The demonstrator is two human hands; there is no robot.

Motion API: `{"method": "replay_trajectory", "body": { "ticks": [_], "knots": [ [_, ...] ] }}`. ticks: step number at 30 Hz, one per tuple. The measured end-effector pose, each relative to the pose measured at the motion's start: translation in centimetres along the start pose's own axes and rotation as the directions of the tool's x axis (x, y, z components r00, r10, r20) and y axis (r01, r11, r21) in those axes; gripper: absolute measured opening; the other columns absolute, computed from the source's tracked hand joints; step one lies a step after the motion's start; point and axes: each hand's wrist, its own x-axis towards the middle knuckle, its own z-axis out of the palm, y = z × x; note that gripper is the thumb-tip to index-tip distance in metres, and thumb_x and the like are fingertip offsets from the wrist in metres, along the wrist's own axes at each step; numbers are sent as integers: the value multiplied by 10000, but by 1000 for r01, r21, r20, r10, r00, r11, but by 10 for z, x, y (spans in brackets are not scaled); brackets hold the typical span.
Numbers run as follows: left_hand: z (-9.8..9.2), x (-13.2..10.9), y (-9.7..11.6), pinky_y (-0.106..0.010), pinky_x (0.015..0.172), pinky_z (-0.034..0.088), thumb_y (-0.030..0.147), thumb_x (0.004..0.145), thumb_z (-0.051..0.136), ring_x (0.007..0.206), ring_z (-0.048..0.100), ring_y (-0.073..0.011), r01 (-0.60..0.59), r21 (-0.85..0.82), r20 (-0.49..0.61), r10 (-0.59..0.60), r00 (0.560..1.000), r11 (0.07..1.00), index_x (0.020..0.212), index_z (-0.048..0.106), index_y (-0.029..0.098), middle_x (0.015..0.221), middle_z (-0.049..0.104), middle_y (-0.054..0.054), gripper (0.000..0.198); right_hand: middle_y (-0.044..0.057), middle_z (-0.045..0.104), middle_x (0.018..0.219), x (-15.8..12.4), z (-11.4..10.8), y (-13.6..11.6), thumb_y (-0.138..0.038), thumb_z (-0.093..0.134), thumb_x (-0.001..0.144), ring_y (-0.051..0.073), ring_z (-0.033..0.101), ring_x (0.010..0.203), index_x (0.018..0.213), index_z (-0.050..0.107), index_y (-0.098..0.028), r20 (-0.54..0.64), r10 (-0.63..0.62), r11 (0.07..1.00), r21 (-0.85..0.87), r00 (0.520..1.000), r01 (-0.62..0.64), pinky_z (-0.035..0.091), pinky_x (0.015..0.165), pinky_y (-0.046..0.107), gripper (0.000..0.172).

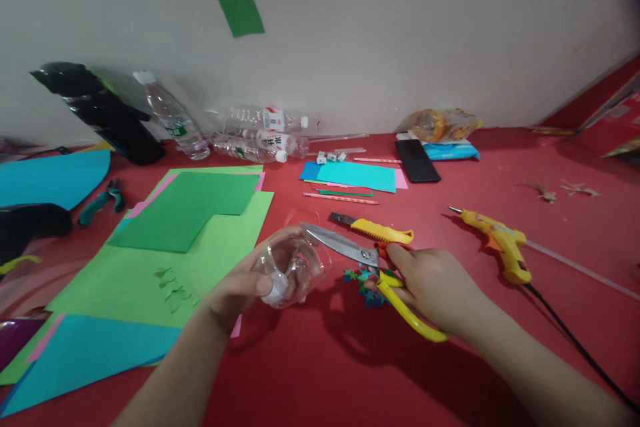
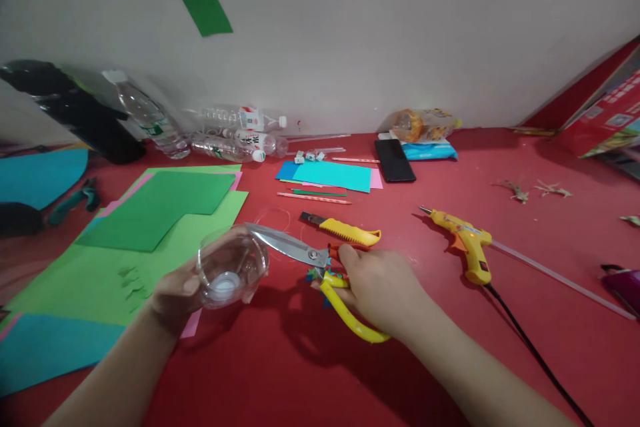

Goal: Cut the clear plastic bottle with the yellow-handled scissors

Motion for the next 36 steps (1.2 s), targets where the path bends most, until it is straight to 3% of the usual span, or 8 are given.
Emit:
{"method": "replay_trajectory", "body": {
  "ticks": [4, 7, 10, 14, 20, 24, 36],
  "knots": [
    [-2, 0, 2, -328, 634, 532, 427, 714, 710, 720, 680, -207, 27, -9, 30, -26, 999, 1000, 1256, 583, 289, 1056, 685, -107, 574, 93, 682, 576, 1, -5, -2, -631, 428, 945, 288, 672, 528, 839, 576, -168, 108, 49, 999, -4, 993, -49, 108, 482, 293, 498],
    [-2, 2, 3, -292, 579, 528, 492, 726, 697, 739, 707, -240, 65, 12, 17, -65, 998, 998, 1256, 563, 258, 1023, 681, -119, 595, 94, 697, 636, 3, -10, -3, -644, 453, 932, 276, 668, 564, 812, 559, -190, 185, 101, 990, 77, 978, -117, 146, 476, 283, 482],
    [0, 6, 5, -244, 486, 503, 576, 749, 666, 767, 705, -257, 45, 55, -93, -40, 995, 997, 1206, 568, 213, 1012, 669, -131, 591, 52, 674, 655, 3, -14, -5, -654, 430, 935, 224, 632, 565, 737, 501, -222, 236, 136, 944, 264, 962, -198, 225, 478, 267, 480],
    [1, 8, 7, -252, 538, 533, 606, 747, 669, 781, 672, -213, -43, 157, -287, 87, 954, 987, 1150, 594, 206, 1052, 640, -105, 573, 27, 631, 644, 5, -15, -4, -658, 425, 926, 205, 601, 572, 691, 455, -236, 307, 193, 868, 390, 932, -308, 282, 501, 262, 484],
    [0, 8, 5, -244, 583, 486, 467, 727, 728, 658, 639, -140, -8, 283, -342, 108, 934, 959, 1203, 529, 250, 1078, 628, -70, 560, 55, 668, 688, 6, -18, -2, -615, 453, 928, 230, 616, 596, 736, 478, -234, 297, 216, 900, 308, 930, -308, 255, 495, 270, 428],
    [-1, 9, 0, -229, 538, 418, 467, 739, 712, 584, 559, -90, -25, 317, -299, 125, 946, 948, 1216, 515, 240, 1076, 622, -71, 564, 63, 672, 662, 6, -20, -3, -636, 465, 916, 237, 612, 561, 769, 490, -230, 301, 214, 935, 211, 929, -284, 216, 476, 272, 433],
    [0, 8, 3, -226, 486, 366, 487, 710, 714, 553, 515, -78, -62, 296, -273, 147, 951, 953, 1239, 528, 199, 1078, 632, -98, 630, 77, 691, 675, 6, -18, -6, -666, 426, 932, 240, 631, 575, 757, 487, -221, 284, 214, 942, 192, 935, -274, 198, 475, 276, 482]
  ]
}}
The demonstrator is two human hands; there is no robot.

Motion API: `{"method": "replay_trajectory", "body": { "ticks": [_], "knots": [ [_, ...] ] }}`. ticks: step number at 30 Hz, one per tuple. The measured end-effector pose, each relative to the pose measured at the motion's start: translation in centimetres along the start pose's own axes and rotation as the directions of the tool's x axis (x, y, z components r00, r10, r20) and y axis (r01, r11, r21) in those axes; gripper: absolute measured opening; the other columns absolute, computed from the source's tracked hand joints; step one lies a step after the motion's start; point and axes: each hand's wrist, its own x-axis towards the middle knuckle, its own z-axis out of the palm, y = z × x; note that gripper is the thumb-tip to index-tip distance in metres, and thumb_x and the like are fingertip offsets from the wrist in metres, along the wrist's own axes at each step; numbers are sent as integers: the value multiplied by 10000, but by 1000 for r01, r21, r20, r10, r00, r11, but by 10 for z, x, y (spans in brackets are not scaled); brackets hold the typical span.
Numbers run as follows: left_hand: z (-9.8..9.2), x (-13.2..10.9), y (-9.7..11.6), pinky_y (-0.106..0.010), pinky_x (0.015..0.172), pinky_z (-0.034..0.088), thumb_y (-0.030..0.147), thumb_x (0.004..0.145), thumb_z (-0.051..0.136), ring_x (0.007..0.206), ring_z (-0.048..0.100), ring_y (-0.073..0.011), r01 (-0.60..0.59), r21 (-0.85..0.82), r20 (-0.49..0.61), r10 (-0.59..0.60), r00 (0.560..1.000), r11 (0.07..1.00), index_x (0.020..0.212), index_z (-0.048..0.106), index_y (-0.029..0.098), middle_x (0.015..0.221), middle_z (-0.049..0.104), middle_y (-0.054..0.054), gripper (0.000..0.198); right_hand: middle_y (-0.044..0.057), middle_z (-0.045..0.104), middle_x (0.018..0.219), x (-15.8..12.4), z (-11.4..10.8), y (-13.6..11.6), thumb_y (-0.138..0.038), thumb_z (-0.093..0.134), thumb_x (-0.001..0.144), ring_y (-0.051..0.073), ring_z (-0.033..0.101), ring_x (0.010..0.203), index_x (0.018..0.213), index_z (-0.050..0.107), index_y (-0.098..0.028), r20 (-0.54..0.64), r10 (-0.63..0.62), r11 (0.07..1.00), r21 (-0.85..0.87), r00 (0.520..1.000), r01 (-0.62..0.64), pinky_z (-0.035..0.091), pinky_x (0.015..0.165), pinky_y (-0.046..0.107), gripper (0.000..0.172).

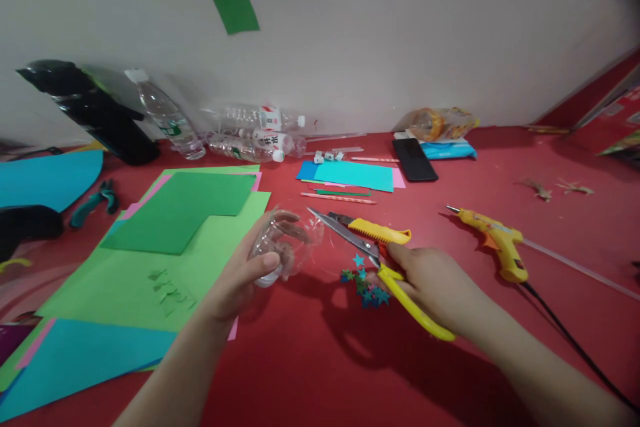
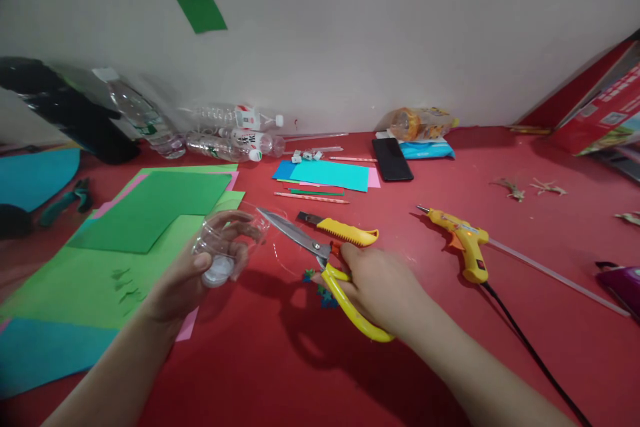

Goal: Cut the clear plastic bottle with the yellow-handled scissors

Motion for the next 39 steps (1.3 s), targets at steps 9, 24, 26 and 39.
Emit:
{"method": "replay_trajectory", "body": {
  "ticks": [9, 24, 26, 39],
  "knots": [
    [6, -2, -1, -242, 498, 388, 492, 711, 707, 548, 518, -89, 33, -16, 57, -32, 998, 999, 1226, 544, 198, 1061, 643, -104, 615, 104, 718, 700, 2, 1, 5, -607, 469, 937, 259, 667, 600, 768, 513, -219, -27, -6, 998, -57, 1000, 5, 196, 475, 282, 425],
    [22, 3, -5, -305, 768, 557, 485, 862, 602, 843, 675, -173, 52, -332, -260, -144, 955, 942, 1240, 589, 227, 1147, 682, -68, 457, 103, 721, 740, 14, 6, 10, -532, 497, 934, 272, 678, 656, 820, 540, -215, -117, 148, 989, 2, 982, -149, 233, 491, 276, 340],
    [23, 3, -7, -309, 762, 559, 482, 828, 654, 822, 687, -180, 64, -321, -297, -165, 941, 945, 1204, 610, 219, 1093, 706, -60, 460, 109, 724, 737, 15, 8, 11, -541, 494, 932, 276, 680, 650, 819, 551, -211, -129, 143, 990, 4, 981, -144, 230, 489, 278, 353],
    [28, 2, -6, -291, 756, 512, 391, 778, 735, 810, 682, -168, -69, -219, -373, -18, 928, 973, 1278, 511, 258, 997, 701, -28, 563, 111, 725, 714, 20, 17, 11, -522, 503, 930, 271, 673, 629, 817, 589, -204, -201, 128, 992, 33, 971, -123, 240, 493, 273, 348]
  ]
}}
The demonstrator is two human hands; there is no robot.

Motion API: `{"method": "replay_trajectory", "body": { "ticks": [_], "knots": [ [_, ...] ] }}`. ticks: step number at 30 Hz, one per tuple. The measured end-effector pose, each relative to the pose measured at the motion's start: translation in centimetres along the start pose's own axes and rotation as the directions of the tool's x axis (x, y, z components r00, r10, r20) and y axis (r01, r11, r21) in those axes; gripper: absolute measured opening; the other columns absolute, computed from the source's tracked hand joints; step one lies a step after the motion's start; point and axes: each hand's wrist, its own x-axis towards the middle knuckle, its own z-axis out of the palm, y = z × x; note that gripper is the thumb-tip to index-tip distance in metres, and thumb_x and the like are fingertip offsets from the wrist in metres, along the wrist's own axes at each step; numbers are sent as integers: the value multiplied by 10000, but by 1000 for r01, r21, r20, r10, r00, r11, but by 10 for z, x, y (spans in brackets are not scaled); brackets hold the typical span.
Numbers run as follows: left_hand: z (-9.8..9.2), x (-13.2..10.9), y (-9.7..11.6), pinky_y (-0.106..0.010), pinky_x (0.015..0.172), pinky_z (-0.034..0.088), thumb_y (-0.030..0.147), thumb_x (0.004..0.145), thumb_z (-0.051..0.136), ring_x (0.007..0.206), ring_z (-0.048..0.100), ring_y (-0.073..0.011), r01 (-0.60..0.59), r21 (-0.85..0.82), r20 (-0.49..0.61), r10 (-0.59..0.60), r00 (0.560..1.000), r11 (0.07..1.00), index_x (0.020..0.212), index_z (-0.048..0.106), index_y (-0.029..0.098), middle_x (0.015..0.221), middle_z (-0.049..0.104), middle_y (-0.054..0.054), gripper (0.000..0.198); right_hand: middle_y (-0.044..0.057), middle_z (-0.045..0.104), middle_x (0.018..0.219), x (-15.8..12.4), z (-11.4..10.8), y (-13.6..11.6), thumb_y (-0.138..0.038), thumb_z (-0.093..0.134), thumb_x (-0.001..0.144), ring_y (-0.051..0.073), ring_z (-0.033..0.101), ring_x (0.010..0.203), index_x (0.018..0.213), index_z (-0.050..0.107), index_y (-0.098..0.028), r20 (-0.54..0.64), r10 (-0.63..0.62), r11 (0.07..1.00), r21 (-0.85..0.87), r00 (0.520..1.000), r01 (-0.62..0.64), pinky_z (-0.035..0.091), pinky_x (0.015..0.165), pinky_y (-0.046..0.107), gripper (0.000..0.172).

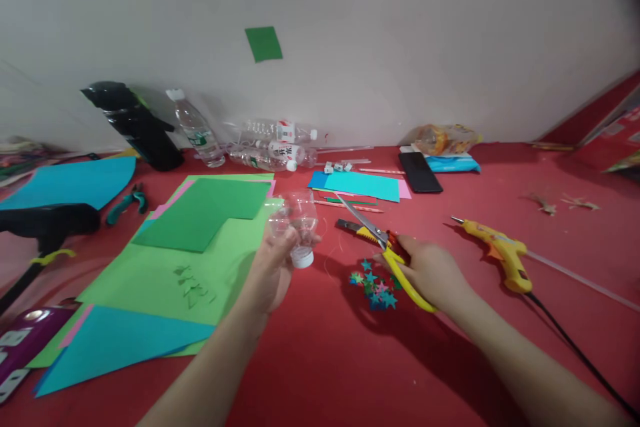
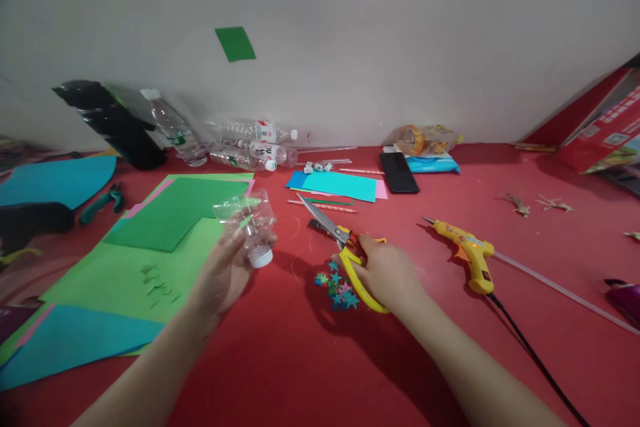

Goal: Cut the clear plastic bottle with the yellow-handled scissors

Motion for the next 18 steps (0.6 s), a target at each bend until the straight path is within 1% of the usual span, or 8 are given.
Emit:
{"method": "replay_trajectory", "body": {
  "ticks": [4, 7, 9, 11, 13, 15, 18],
  "knots": [
    [2, 1, 0, -296, 823, 501, 364, 781, 721, 881, 661, -161, -63, -1, 2, 63, 998, 998, 1239, 519, 253, 1055, 664, -24, 513, 108, 723, 721, 0, 0, -1, -529, 517, 921, 271, 673, 647, 817, 573, -207, -2, -1, 1000, 17, 1000, 1, 244, 496, 271, 343],
    [4, 1, -1, -285, 869, 486, 286, 781, 731, 936, 653, -143, -162, 80, -10, 163, 987, 984, 1174, 496, 271, 1085, 634, -10, 458, 109, 720, 724, 0, 0, 0, -526, 526, 912, 270, 666, 642, 807, 567, -208, 0, -1, 1000, 24, 1000, 1, 240, 496, 271, 337],
    [6, 1, -3, -286, 882, 478, 213, 734, 778, 931, 658, -128, -234, 164, -48, 244, 969, 958, 1122, 449, 298, 1085, 602, 18, 517, 103, 716, 716, 0, 0, 0, -532, 528, 909, 265, 662, 631, 797, 562, -211, 1, -1, 1000, 31, 1000, 1, 240, 494, 270, 342],
    [7, 1, -5, -307, 885, 473, 197, 691, 812, 907, 664, -126, -263, 223, -80, 286, 955, 939, 1093, 398, 310, 1121, 564, 25, 589, 100, 713, 703, 0, 0, 0, -539, 526, 906, 264, 659, 617, 793, 560, -211, 2, 2, 999, 36, 1000, -2, 237, 488, 269, 348],
    [7, 1, -7, -330, 884, 466, 237, 691, 812, 899, 659, -135, -247, 263, -107, 283, 953, 933, 1101, 369, 303, 1159, 552, 2, 608, 98, 711, 696, 0, 1, 0, -548, 520, 903, 262, 656, 605, 798, 564, -213, 1, 5, 999, 40, 1000, -5, 230, 482, 269, 354],
    [7, 1, -7, -337, 882, 456, 273, 702, 802, 911, 642, -149, -214, 288, -107, 253, 962, 934, 1144, 372, 286, 1143, 572, -22, 617, 94, 707, 689, 0, 1, 1, -559, 500, 906, 257, 650, 597, 797, 568, -216, -3, 1, 999, 44, 1000, -1, 223, 478, 269, 366],
    [5, 1, -6, -319, 879, 445, 299, 722, 785, 919, 621, -155, -156, 252, -84, 183, 980, 955, 1222, 395, 274, 1086, 605, -24, 635, 90, 696, 676, 0, 3, 1, -573, 473, 914, 246, 636, 586, 787, 561, -220, -12, -8, 999, 45, 1000, 8, 222, 475, 268, 386]
  ]
}}
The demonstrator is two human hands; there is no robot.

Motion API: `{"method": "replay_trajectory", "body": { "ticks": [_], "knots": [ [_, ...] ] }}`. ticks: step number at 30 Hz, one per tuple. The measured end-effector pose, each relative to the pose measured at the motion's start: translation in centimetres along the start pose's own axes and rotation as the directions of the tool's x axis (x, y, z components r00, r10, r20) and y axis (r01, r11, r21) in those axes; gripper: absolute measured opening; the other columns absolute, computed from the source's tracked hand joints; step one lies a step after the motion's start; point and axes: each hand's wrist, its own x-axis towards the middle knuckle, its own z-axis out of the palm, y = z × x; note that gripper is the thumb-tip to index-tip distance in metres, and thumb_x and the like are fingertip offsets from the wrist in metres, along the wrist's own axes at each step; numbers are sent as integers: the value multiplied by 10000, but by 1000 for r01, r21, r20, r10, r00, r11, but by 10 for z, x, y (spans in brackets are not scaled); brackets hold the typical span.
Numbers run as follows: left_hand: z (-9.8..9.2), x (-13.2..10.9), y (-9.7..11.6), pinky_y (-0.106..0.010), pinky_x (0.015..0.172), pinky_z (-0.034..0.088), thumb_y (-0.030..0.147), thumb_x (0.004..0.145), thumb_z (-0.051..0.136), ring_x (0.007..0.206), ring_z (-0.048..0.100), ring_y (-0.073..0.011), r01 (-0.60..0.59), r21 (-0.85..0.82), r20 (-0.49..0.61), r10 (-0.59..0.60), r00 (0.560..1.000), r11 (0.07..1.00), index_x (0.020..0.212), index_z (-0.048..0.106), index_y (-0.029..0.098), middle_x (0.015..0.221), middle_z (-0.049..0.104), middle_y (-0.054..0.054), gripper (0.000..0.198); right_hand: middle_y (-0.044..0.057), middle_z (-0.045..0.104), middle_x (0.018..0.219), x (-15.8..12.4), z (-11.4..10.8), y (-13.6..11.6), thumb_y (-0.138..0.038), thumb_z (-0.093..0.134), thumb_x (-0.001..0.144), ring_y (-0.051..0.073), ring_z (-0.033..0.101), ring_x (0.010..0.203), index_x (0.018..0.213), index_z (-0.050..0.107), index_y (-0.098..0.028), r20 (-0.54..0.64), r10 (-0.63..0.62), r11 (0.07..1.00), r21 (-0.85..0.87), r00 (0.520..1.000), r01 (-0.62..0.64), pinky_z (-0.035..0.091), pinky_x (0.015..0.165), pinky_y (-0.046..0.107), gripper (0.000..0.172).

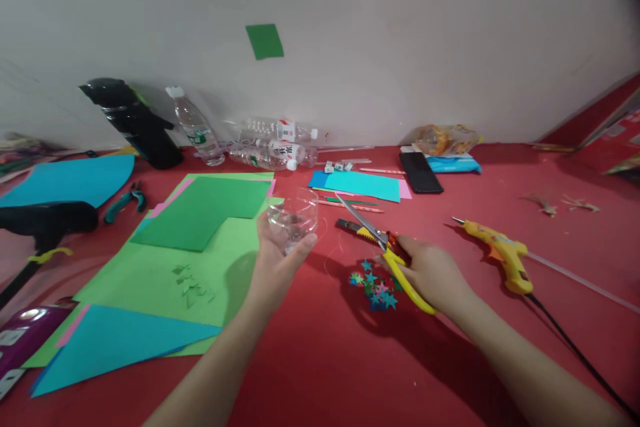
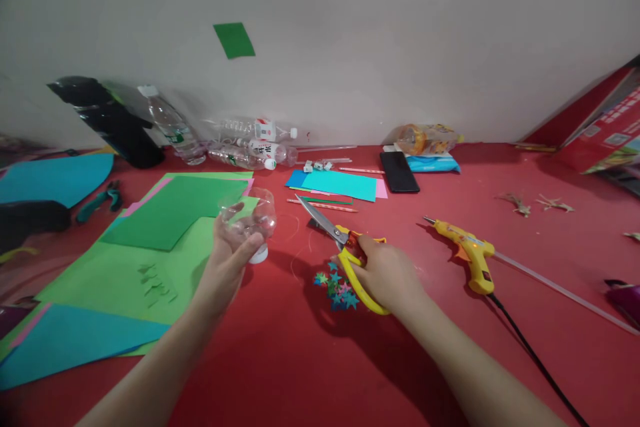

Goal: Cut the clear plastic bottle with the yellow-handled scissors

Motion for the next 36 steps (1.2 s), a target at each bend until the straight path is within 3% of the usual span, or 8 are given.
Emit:
{"method": "replay_trajectory", "body": {
  "ticks": [6, 13, 18, 22, 26, 36],
  "knots": [
    [-2, 1, 0, -325, 903, 442, 367, 789, 709, 916, 605, -157, 116, -151, 17, -115, 993, 982, 1175, 487, 248, 1063, 629, -16, 460, 59, 657, 636, -1, 0, 1, -589, 483, 904, 216, 586, 543, 722, 493, -237, -5, -22, 997, 71, 1000, 22, 243, 477, 265, 396],
    [-6, 1, -6, -310, 868, 452, 393, 845, 669, 887, 616, -150, 96, -20, 26, -95, 995, 995, 1205, 468, 260, 1049, 628, -11, 433, 41, 621, 622, -2, -4, 0, -617, 480, 882, 208, 562, 536, 673, 415, -252, 4, -14, 994, 108, 1000, 14, 255, 489, 264, 425],
    [-6, 3, -7, -282, 836, 473, 374, 795, 727, 905, 620, -137, 88, 5, 12, -88, 996, 996, 1214, 430, 261, 1070, 618, -17, 525, 5, 571, 584, -4, -7, 1, -612, 503, 849, 184, 503, 507, 668, 392, -256, 5, -32, 987, 158, 999, 31, 258, 487, 256, 415],
    [-7, 4, -7, -296, 799, 484, 344, 718, 780, 909, 626, -160, 24, 62, 40, -27, 999, 998, 1189, 419, 267, 1074, 592, -19, 599, 16, 603, 642, -6, -11, -2, -604, 525, 823, 201, 531, 540, 738, 422, -257, 22, -23, 988, 152, 1000, 19, 269, 495, 258, 372],
    [-8, 3, -5, -336, 891, 462, 312, 719, 769, 981, 594, -173, -12, 144, 119, -5, 993, 990, 1252, 402, 274, 1140, 535, -34, 648, 31, 626, 665, -7, -13, -4, -605, 508, 835, 223, 569, 563, 758, 421, -255, 37, -31, 996, 87, 999, 28, 268, 503, 263, 369],
    [-13, -3, -6, -471, 1028, 382, 285, 781, 718, 1121, 529, -240, -209, 351, 279, 111, 954, 913, 1340, 387, 318, 1278, 478, -73, 651, 72, 688, 626, -7, -11, 1, -635, 384, 906, 278, 674, 570, 828, 524, -213, -95, -152, 979, -148, 984, 137, 227, 487, 277, 452]
  ]
}}
